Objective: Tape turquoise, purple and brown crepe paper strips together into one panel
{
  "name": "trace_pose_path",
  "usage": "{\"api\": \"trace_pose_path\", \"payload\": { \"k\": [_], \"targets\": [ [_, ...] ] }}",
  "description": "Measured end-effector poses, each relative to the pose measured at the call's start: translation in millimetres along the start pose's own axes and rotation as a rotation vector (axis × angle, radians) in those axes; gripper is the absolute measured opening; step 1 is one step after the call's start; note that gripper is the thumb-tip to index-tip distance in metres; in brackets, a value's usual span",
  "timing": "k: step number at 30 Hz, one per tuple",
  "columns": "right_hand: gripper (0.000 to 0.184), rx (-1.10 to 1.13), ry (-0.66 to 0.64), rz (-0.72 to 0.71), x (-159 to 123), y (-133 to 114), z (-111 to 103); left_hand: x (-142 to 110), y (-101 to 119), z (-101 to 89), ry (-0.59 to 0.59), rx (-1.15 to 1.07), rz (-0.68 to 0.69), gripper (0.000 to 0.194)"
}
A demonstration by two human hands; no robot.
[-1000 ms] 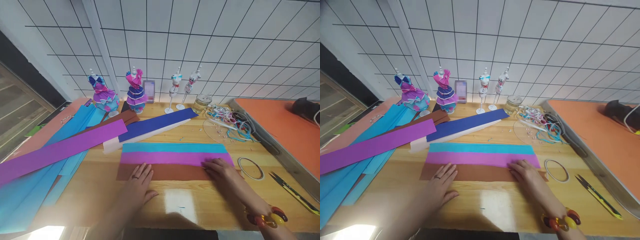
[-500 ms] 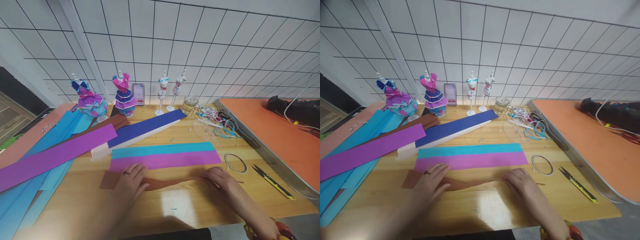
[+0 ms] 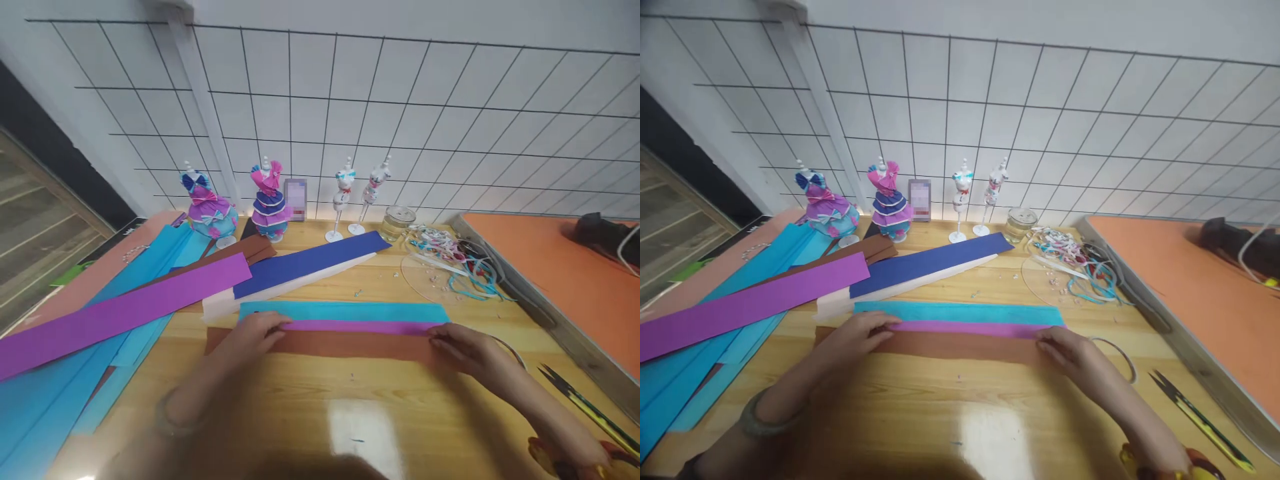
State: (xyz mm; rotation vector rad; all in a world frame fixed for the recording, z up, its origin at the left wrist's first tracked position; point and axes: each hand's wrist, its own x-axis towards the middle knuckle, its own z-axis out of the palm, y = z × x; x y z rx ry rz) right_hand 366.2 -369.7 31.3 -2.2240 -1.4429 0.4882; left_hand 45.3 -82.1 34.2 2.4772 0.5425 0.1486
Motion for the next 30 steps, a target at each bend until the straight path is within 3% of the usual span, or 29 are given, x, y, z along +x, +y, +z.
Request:
{"api": "trace_pose_path", "payload": {
  "k": [4,8,13,16,19,26,30],
  "targets": [
    [0.034,0.007,0.066,-0.016,42.6,34.5,-2.7,24.1,-4.4,-2.2,0.074,-0.001,-0.029,0.030],
    [0.038,-0.114,0.080,-0.066,76.8,56.5,-3.2,43.8,-10.5,10.0,0.132,0.054,-0.002,0.030],
    [0.036,-0.223,0.103,-0.120,95.2,65.2,-2.2,53.0,-19.8,22.4,0.164,0.149,0.053,0.031],
    [0.035,-0.337,0.241,-0.215,97.4,66.5,0.3,51.1,-21.9,21.4,0.192,0.182,0.079,0.030],
    [0.031,-0.462,0.339,-0.326,91.9,52.9,4.9,48.2,-21.7,17.0,0.257,0.199,0.082,0.026],
    [0.031,-0.351,0.129,-0.415,58.1,-21.4,22.9,42.4,-30.0,-4.5,0.388,0.172,0.033,0.022],
    [0.032,-0.315,0.135,-0.380,42.7,-20.2,28.5,31.0,-44.8,-22.9,0.489,0.139,-0.049,0.022]
  ]
}}
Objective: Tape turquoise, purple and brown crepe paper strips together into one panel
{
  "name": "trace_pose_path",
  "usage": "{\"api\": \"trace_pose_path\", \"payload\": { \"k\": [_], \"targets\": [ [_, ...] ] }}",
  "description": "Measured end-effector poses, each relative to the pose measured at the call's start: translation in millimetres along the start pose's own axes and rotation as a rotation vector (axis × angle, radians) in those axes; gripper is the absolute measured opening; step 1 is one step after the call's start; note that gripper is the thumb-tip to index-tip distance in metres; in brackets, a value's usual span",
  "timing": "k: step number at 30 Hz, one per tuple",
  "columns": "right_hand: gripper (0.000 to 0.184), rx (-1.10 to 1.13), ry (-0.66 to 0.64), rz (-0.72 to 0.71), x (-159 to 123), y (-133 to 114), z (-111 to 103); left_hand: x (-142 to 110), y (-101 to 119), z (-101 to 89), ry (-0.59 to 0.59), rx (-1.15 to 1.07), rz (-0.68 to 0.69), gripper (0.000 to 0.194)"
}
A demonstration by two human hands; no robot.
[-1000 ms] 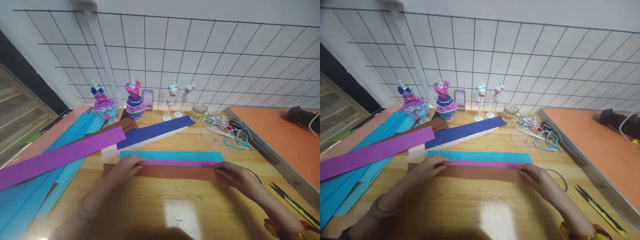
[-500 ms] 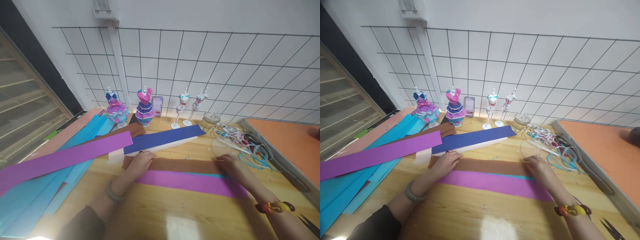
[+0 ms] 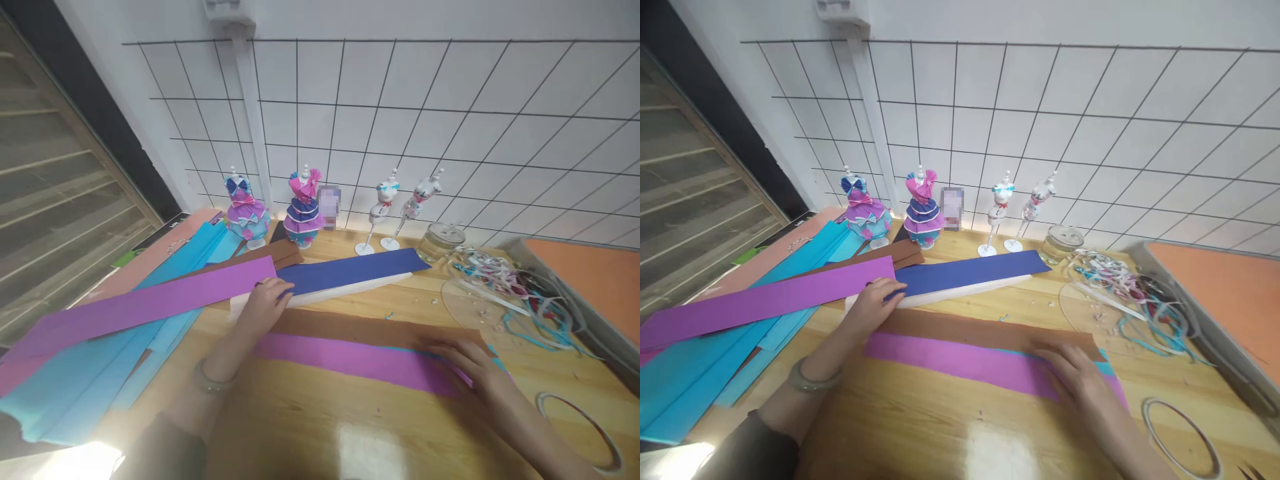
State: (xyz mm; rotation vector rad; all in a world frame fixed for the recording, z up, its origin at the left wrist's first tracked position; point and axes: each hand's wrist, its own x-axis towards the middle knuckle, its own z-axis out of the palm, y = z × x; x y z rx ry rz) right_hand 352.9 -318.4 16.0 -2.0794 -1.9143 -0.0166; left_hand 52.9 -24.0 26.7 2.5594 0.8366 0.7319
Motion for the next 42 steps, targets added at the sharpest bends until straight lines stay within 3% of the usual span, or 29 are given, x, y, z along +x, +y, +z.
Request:
{"api": "trace_pose_path", "payload": {
  "k": [5,13,19,24,27,34,39,42],
  "targets": [
    [0.036,0.004,0.019,0.021,-12.7,21.2,10.3,-8.9,-11.3,-14.1,0.012,0.023,-0.091,0.022],
    [0.037,-0.044,0.010,0.080,-20.2,49.2,27.8,-21.7,-1.7,-16.9,-0.100,-0.017,-0.085,0.022],
    [0.038,-0.008,0.012,0.044,-27.9,58.8,23.8,-26.5,-2.0,-24.5,-0.130,0.010,-0.082,0.022],
    [0.040,0.014,0.010,0.030,-24.7,57.9,20.3,-14.5,2.8,-25.7,-0.206,0.136,-0.004,0.023],
    [0.041,0.018,0.006,0.044,-22.3,48.9,21.2,0.6,7.9,-12.9,-0.257,0.211,0.052,0.028],
    [0.039,-0.068,0.028,0.010,-24.5,35.0,24.4,36.1,20.0,42.8,-0.332,0.284,0.145,0.051],
    [0.038,-0.099,0.052,0.041,-30.9,32.3,33.7,44.5,20.1,60.1,-0.332,0.368,0.156,0.028],
    [0.036,-0.112,0.057,0.078,-30.2,24.7,39.3,48.8,17.9,62.4,-0.340,0.404,0.176,0.025]
  ]
}}
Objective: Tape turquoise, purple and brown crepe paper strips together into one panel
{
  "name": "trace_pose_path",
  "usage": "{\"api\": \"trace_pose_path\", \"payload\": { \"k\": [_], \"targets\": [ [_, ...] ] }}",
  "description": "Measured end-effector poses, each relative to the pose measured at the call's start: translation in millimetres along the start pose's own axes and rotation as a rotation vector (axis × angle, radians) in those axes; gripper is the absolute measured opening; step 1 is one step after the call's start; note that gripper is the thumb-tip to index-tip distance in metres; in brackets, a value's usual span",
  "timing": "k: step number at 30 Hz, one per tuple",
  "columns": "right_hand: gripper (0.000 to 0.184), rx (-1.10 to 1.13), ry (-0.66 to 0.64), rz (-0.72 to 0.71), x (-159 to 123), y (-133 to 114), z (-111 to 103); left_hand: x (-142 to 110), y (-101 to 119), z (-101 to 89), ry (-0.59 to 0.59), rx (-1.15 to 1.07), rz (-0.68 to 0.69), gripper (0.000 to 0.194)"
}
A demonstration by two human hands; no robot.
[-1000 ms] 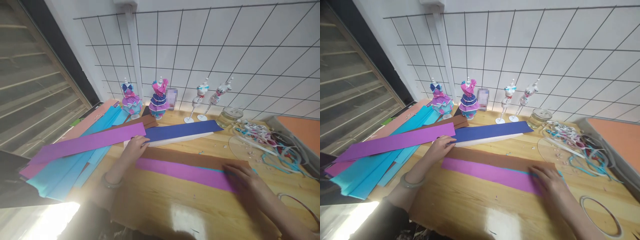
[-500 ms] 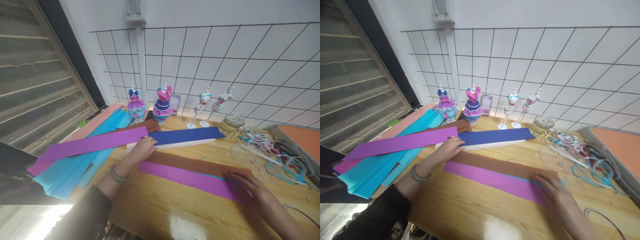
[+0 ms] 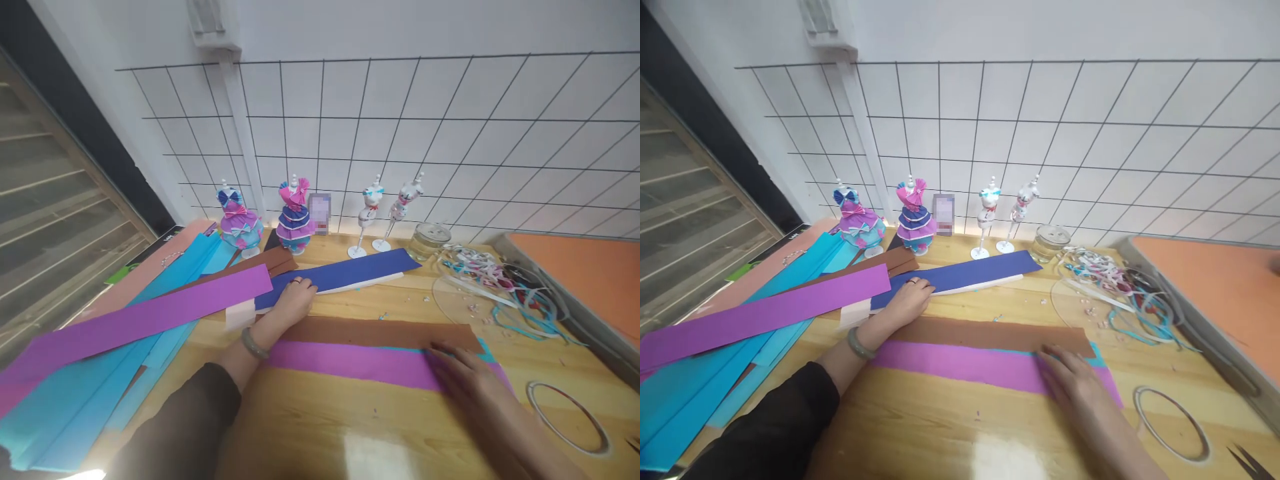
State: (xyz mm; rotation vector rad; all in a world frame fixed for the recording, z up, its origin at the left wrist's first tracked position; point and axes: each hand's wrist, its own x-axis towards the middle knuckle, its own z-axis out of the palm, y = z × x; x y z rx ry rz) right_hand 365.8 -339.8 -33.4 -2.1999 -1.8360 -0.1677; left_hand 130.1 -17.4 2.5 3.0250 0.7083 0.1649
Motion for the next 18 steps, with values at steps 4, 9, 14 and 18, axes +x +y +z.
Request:
{"api": "trace_pose_path", "payload": {
  "k": [4,9,14,18],
  "targets": [
    [0.034,0.001,-0.023,0.017,5.5,-7.1,0.5,7.3,-6.7,-1.6,-0.012,0.014,0.035,0.027],
    [0.034,0.077,-0.037,0.052,9.1,-8.6,-5.5,6.1,-9.7,-10.2,-0.002,-0.015,0.077,0.036],
    [0.035,0.174,-0.014,0.106,6.2,-20.1,-19.0,-20.8,22.7,-19.1,0.100,-0.109,0.181,0.045],
    [0.035,0.193,0.011,0.159,-3.8,-8.9,-32.6,-45.4,57.6,-10.8,0.028,-0.158,0.435,0.057]
  ]
}}
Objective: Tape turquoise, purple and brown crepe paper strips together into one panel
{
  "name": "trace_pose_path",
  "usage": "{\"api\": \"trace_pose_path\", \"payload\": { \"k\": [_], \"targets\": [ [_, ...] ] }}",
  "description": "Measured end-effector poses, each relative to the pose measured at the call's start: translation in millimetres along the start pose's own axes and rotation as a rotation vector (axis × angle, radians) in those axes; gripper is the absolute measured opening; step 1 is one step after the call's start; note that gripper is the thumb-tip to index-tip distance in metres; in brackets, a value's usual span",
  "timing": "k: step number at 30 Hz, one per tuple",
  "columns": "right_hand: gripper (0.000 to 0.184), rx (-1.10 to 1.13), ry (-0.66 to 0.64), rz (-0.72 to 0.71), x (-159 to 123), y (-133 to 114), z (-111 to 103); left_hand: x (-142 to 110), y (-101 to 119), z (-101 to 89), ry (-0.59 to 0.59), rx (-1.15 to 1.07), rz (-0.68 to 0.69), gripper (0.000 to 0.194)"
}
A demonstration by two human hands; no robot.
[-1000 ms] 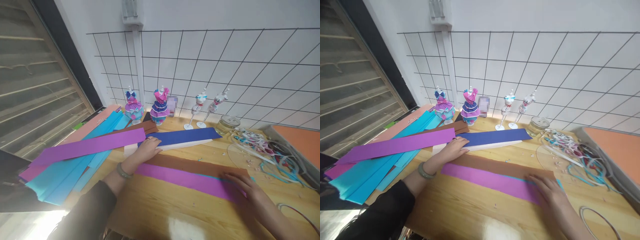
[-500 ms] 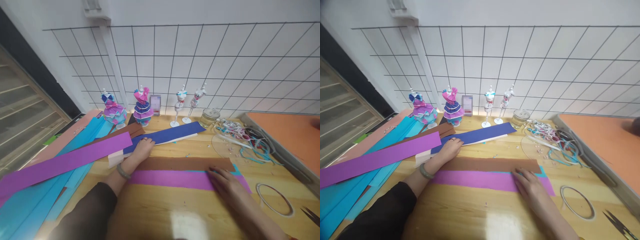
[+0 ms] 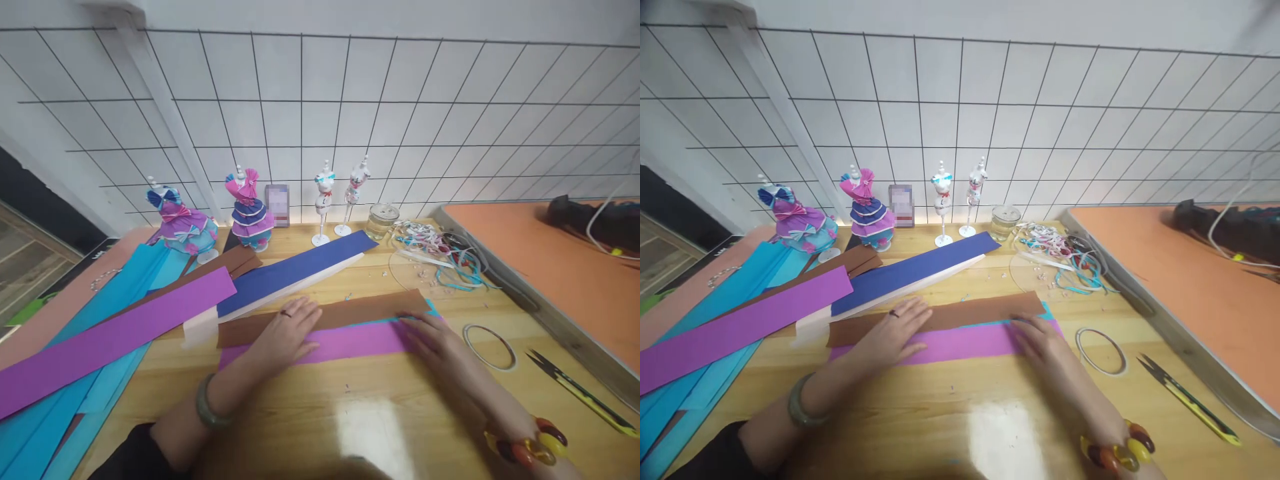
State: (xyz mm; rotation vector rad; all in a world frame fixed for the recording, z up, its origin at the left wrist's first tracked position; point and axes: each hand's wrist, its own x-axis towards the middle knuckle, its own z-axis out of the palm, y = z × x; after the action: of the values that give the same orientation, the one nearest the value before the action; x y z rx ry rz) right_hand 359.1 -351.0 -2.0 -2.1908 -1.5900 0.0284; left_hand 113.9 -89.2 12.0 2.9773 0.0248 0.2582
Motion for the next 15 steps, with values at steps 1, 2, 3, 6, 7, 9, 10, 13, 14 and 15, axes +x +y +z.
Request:
{"api": "trace_pose_path", "payload": {
  "k": [1,2,3,6,7,9,10,13,14,15],
  "targets": [
    [0.034,-0.014,0.024,0.024,-4.7,8.1,-4.7,-1.8,5.8,5.6,-0.026,-0.013,0.041,0.062],
    [0.035,-0.036,0.053,0.056,-11.1,17.9,-9.6,-3.4,9.3,11.5,-0.051,-0.022,0.066,0.066],
    [0.035,-0.065,0.086,0.100,-19.2,28.5,-14.7,-4.9,10.8,17.3,-0.076,-0.028,0.081,0.069],
    [0.039,-0.162,0.145,0.317,-51.8,56.9,-29.2,-7.3,7.7,30.5,-0.125,-0.031,0.092,0.070],
    [0.041,-0.186,0.154,0.392,-63.2,62.8,-33.1,-7.4,6.0,32.7,-0.130,-0.030,0.093,0.069],
    [0.043,-0.215,0.162,0.501,-82.2,67.4,-39.0,-6.9,3.7,33.7,-0.138,-0.033,0.091,0.068],
    [0.043,-0.216,0.157,0.534,-88.3,66.5,-40.9,-6.4,3.4,32.8,-0.146,-0.038,0.090,0.068],
    [0.042,-0.184,0.106,0.621,-90.3,56.3,-42.7,-4.1,5.2,26.5,-0.185,-0.064,0.084,0.068],
    [0.042,-0.172,0.081,0.658,-86.4,52.4,-42.3,-3.1,6.3,23.7,-0.192,-0.079,0.081,0.068],
    [0.042,-0.164,0.059,0.694,-81.2,49.1,-41.5,-2.0,7.5,20.8,-0.193,-0.095,0.077,0.069]
  ]
}}
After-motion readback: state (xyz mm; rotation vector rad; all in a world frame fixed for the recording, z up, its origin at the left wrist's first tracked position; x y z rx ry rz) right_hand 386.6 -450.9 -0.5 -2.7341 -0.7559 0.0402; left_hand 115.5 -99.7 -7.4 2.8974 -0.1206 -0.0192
